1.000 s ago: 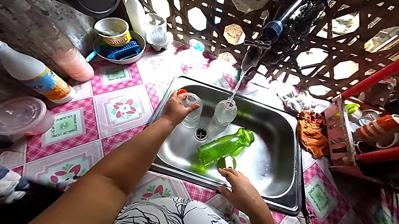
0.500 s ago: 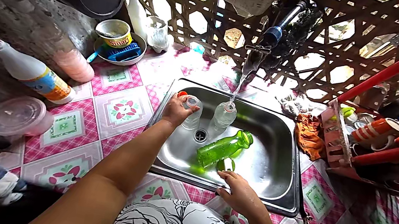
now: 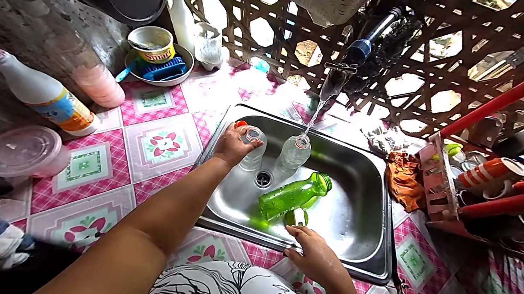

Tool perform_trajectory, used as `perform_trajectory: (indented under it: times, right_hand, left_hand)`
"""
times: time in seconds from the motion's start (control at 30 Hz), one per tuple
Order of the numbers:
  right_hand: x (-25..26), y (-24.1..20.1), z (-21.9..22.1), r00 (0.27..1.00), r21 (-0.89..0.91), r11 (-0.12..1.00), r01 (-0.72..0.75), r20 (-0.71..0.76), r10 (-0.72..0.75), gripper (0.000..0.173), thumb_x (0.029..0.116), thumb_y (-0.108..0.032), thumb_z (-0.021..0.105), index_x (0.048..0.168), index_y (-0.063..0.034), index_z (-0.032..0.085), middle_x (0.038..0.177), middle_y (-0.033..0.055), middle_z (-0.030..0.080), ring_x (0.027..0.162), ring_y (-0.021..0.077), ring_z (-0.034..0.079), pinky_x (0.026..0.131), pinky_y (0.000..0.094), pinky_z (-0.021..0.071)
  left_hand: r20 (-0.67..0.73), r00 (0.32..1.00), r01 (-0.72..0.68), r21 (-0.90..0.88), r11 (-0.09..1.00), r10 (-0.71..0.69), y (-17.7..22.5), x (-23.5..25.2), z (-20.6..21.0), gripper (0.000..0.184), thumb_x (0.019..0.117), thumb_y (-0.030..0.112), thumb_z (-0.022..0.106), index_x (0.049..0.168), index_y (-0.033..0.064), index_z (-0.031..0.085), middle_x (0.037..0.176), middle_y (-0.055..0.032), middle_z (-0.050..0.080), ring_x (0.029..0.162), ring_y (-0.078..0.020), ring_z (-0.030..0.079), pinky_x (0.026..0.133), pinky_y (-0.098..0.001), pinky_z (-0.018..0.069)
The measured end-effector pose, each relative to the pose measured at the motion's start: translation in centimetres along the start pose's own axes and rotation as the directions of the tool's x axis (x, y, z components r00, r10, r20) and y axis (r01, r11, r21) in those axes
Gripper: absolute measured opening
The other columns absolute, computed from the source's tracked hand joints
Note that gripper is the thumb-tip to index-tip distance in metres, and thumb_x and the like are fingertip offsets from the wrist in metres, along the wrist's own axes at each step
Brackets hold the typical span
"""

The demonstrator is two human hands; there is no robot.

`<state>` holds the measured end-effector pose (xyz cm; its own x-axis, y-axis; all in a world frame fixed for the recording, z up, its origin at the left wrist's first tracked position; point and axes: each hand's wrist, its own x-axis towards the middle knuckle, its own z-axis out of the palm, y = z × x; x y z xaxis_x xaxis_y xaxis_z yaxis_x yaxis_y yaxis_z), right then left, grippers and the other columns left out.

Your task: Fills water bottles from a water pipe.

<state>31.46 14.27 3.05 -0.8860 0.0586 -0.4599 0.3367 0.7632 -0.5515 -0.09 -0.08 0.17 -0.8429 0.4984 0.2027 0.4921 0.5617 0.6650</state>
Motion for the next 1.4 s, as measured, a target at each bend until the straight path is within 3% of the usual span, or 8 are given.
perform_trajectory:
  times: [0.43, 0.93, 1.07, 1.13, 1.2, 1.27, 1.33, 1.4]
  right_hand:
    - [0.2, -0.2, 0.1, 1.0, 0.0, 1.0, -0.009, 0.025, 0.009, 0.056, 0.1018, -0.032, 0.061, 0.153, -0.0123, 0.049, 0.153, 0.0089, 0.052, 0.143, 0.0268, 0.046, 0.119, 0.049, 0.0354]
    - [0.5, 1.2, 0.6, 1.0, 0.023, 1.0, 0.017, -0.01, -0.017, 0.055, 0.1013, -0.034, 0.061, 0.151, -0.0133, 0.051, 0.15, 0.0094, 0.055, 0.14, 0.0276, 0.049, 0.117, 0.0502, 0.0378]
    - [0.1, 1.1, -0.2, 1.0, 0.041, 0.999, -0.008, -0.014, 0.008, 0.056, 0.1018, -0.033, 0.061, 0.152, -0.0123, 0.05, 0.151, 0.0098, 0.054, 0.139, 0.0275, 0.05, 0.117, 0.0494, 0.0375]
    - [-0.3, 1.2, -0.6, 1.0, 0.051, 0.999, 0.002, -0.029, -0.001, 0.054, 0.1022, -0.031, 0.061, 0.152, -0.0114, 0.05, 0.149, 0.0108, 0.055, 0.138, 0.0281, 0.052, 0.117, 0.0495, 0.0383]
    - [-0.7, 1.7, -0.3, 0.982, 0.135, 0.987, 0.087, -0.18, -0.062, 0.047, 0.1014, -0.026, 0.062, 0.144, -0.0075, 0.059, 0.14, 0.0126, 0.063, 0.13, 0.0254, 0.06, 0.113, 0.0445, 0.0447]
    - [-0.8, 2.0, 0.5, 0.879, 0.36, 0.892, 0.273, -0.471, -0.079, 0.032, 0.0971, -0.014, 0.064, 0.125, 0.0004, 0.07, 0.121, 0.0132, 0.072, 0.108, 0.0167, 0.07, 0.099, 0.0335, 0.0558]
    - [-0.6, 1.3, 0.5, 0.8, 0.604, 0.679, 0.417, -0.599, 0.042, 0.022, 0.0947, -0.003, 0.062, 0.114, 0.0052, 0.07, 0.108, 0.0099, 0.074, 0.095, 0.0105, 0.072, 0.09, 0.0283, 0.0594]
    - [-0.1, 0.4, 0.0, 0.804, 0.734, 0.5, 0.46, -0.583, 0.116, 0.022, 0.0959, 0.0, 0.06, 0.117, 0.0051, 0.065, 0.103, 0.0073, 0.073, 0.09, 0.0118, 0.071, 0.086, 0.0302, 0.0605]
  left_hand:
    - [0.003, 1.0, -0.001, -0.007, 1.0, 0.001, 0.1, 0.1, -0.1, 0.051, 0.0885, 0.046, 0.08, 0.121, 0.0079, 0.072, 0.13, -0.0216, 0.065, 0.126, -0.0383, 0.059, 0.107, -0.0574, 0.0455]
    - [0.025, 0.999, -0.035, 0.019, 0.999, 0.035, -0.1, 0.3, -0.1, 0.053, 0.089, 0.048, 0.078, 0.121, 0.0068, 0.073, 0.126, -0.0224, 0.066, 0.122, -0.0402, 0.06, 0.105, -0.0591, 0.0464]
    - [0.094, 0.995, -0.036, 0.03, 0.999, 0.033, 0.1, 0.9, -1.3, 0.064, 0.0878, 0.054, 0.077, 0.131, 0.0074, 0.068, 0.137, -0.0233, 0.06, 0.13, -0.0406, 0.055, 0.107, -0.0606, 0.0442]
    - [-0.035, 0.996, -0.083, 0.039, 0.996, 0.084, 0.7, 0.0, -2.5, 0.067, 0.0898, 0.055, 0.074, 0.134, 0.0054, 0.065, 0.138, -0.0271, 0.056, 0.126, -0.0422, 0.057, 0.104, -0.0598, 0.0477]
    - [-0.22, 0.945, -0.242, 0.031, 0.97, 0.243, 1.9, -1.4, -3.7, 0.059, 0.0922, 0.047, 0.073, 0.13, 0.0024, 0.066, 0.131, -0.0263, 0.06, 0.116, -0.0373, 0.062, 0.095, -0.0514, 0.0535]
    - [-0.222, 0.865, -0.46, 0.008, 0.888, 0.45, 4.0, -2.9, -4.7, 0.05, 0.0905, 0.04, 0.073, 0.122, 0.0008, 0.07, 0.126, -0.0234, 0.064, 0.113, -0.0318, 0.064, 0.092, -0.0453, 0.0561]
    - [0.01, 0.812, -0.583, -0.051, 0.811, 0.584, 6.5, -5.2, -4.8, 0.043, 0.0877, 0.041, 0.077, 0.113, 0.0061, 0.075, 0.122, -0.0165, 0.068, 0.116, -0.0288, 0.065, 0.098, -0.0482, 0.0544]
    - [0.334, 0.667, -0.673, -0.113, 0.731, 0.666, 8.3, -7.4, -3.6, 0.035, 0.093, 0.042, 0.072, 0.109, 0.012, 0.077, 0.118, -0.0104, 0.071, 0.113, -0.0252, 0.067, 0.096, -0.0473, 0.0563]
